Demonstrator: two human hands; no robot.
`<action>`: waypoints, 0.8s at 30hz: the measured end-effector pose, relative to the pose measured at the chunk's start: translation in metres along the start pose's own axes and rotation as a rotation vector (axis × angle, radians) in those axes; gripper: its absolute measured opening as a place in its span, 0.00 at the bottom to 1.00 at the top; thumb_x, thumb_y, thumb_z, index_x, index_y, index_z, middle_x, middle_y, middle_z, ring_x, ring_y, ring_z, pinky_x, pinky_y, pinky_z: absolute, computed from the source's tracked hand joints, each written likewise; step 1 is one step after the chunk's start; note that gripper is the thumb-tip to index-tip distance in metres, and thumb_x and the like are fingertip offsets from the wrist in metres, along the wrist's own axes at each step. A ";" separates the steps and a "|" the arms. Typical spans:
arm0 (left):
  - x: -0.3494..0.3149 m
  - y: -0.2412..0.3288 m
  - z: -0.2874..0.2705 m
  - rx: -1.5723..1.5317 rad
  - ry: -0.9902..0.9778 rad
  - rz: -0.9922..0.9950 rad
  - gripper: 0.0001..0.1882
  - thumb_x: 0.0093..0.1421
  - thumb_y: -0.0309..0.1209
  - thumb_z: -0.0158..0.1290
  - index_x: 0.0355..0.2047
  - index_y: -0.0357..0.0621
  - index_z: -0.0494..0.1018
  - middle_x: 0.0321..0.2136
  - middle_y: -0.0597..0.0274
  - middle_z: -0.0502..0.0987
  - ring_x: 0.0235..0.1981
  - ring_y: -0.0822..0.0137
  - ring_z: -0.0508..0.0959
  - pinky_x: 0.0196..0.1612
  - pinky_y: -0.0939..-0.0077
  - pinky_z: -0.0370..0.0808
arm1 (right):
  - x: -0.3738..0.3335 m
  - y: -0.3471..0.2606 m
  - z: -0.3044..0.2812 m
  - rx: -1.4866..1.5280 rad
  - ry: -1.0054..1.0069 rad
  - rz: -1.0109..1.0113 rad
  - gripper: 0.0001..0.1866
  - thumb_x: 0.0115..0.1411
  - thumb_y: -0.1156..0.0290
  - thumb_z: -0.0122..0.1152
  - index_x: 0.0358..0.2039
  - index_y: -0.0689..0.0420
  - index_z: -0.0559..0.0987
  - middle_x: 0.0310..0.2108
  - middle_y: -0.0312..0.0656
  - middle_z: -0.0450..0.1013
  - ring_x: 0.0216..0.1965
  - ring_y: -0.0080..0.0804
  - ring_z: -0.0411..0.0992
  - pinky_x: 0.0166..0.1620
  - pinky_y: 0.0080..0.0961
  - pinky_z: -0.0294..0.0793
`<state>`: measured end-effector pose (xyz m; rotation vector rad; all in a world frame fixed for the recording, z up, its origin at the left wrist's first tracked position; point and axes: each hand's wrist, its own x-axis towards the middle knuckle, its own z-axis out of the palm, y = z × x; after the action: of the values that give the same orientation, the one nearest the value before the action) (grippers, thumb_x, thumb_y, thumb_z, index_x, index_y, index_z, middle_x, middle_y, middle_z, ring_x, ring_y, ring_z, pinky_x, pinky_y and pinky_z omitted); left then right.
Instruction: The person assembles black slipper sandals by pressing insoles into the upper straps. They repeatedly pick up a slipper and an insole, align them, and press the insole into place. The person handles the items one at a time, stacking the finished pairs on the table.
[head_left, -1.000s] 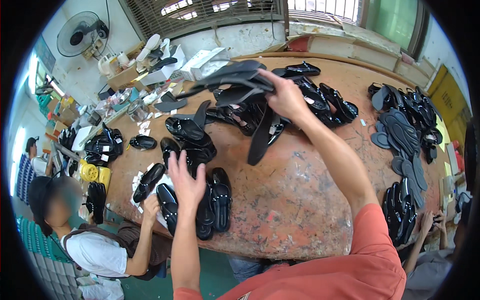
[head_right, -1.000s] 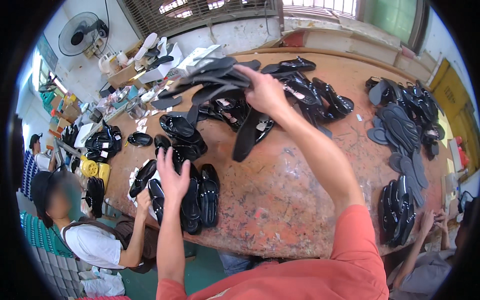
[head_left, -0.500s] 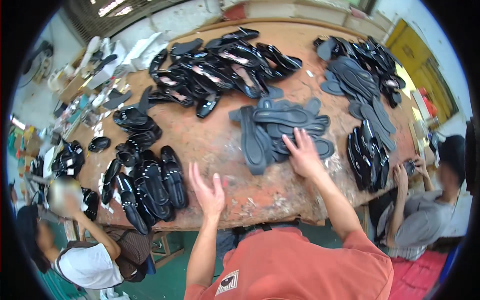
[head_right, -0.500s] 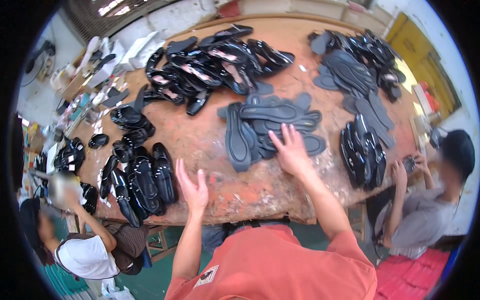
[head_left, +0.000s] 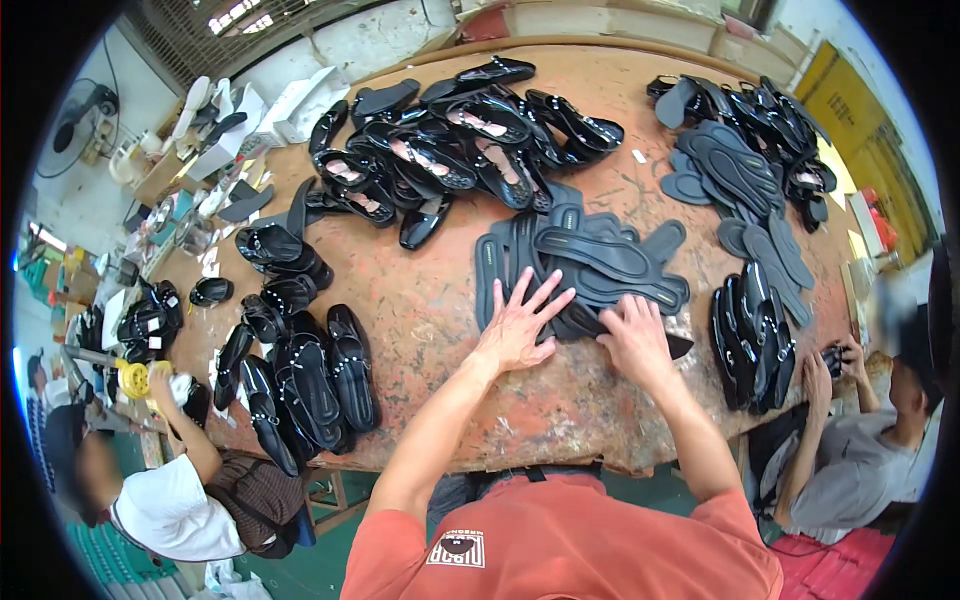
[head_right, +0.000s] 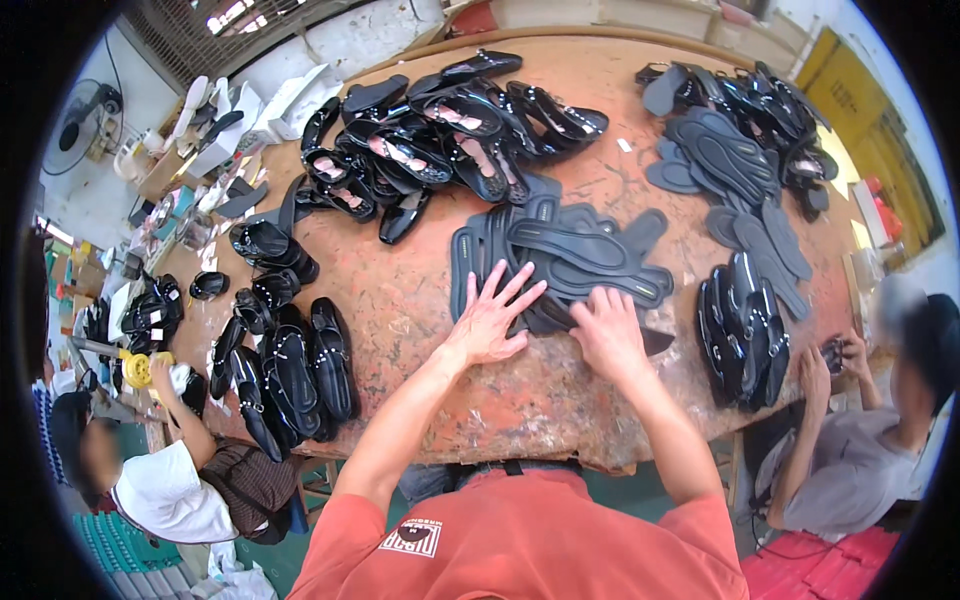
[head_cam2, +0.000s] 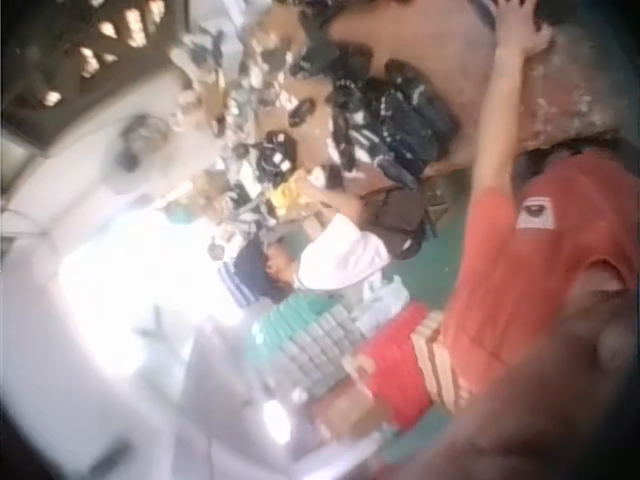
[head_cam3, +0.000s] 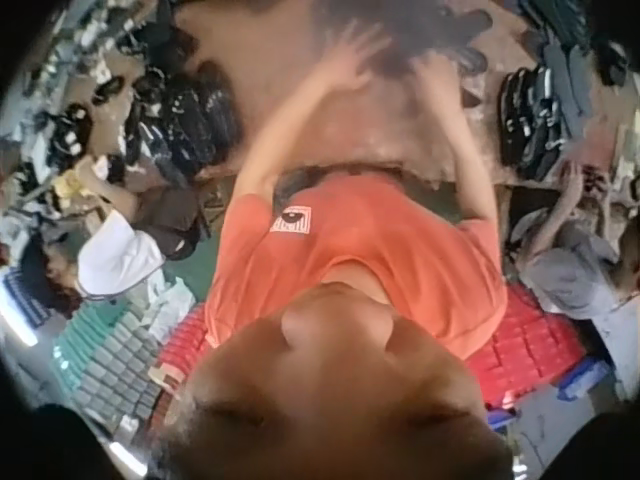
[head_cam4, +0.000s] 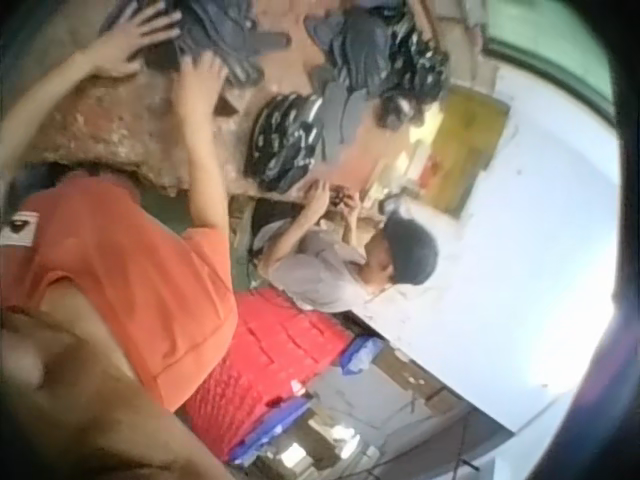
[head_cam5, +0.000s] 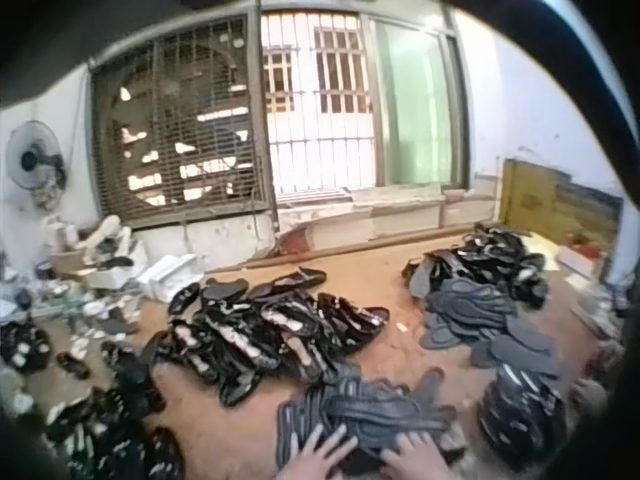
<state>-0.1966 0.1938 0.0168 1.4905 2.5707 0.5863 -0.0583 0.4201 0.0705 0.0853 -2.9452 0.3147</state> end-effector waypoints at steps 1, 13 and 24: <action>0.004 -0.005 -0.003 -0.012 -0.033 0.018 0.53 0.56 0.45 0.65 0.81 0.75 0.53 0.83 0.69 0.44 0.81 0.37 0.45 0.72 0.10 0.45 | -0.004 -0.008 0.001 -0.033 0.015 -0.024 0.17 0.52 0.70 0.74 0.42 0.53 0.80 0.49 0.45 0.72 0.57 0.49 0.71 0.59 0.54 0.67; 0.101 -0.165 -0.124 -0.577 0.710 -0.956 0.27 0.64 0.49 0.67 0.41 0.31 0.78 0.26 0.49 0.87 0.29 0.60 0.90 0.44 0.62 0.84 | -0.071 -0.058 -0.005 0.483 -0.232 0.253 0.26 0.60 0.54 0.77 0.53 0.51 0.78 0.35 0.43 0.73 0.38 0.49 0.79 0.40 0.45 0.76; -0.182 -0.021 -0.046 -0.665 0.483 -0.669 0.09 0.70 0.27 0.59 0.46 0.34 0.80 0.36 0.54 0.86 0.39 0.70 0.84 0.45 0.69 0.80 | -0.101 -0.053 0.007 0.630 -0.091 0.529 0.30 0.52 0.61 0.82 0.50 0.55 0.74 0.41 0.49 0.77 0.41 0.46 0.79 0.46 0.41 0.80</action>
<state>-0.1334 0.0161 0.0340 0.2740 2.5248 1.5960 0.0439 0.3704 0.0564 -0.6165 -2.7780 1.3233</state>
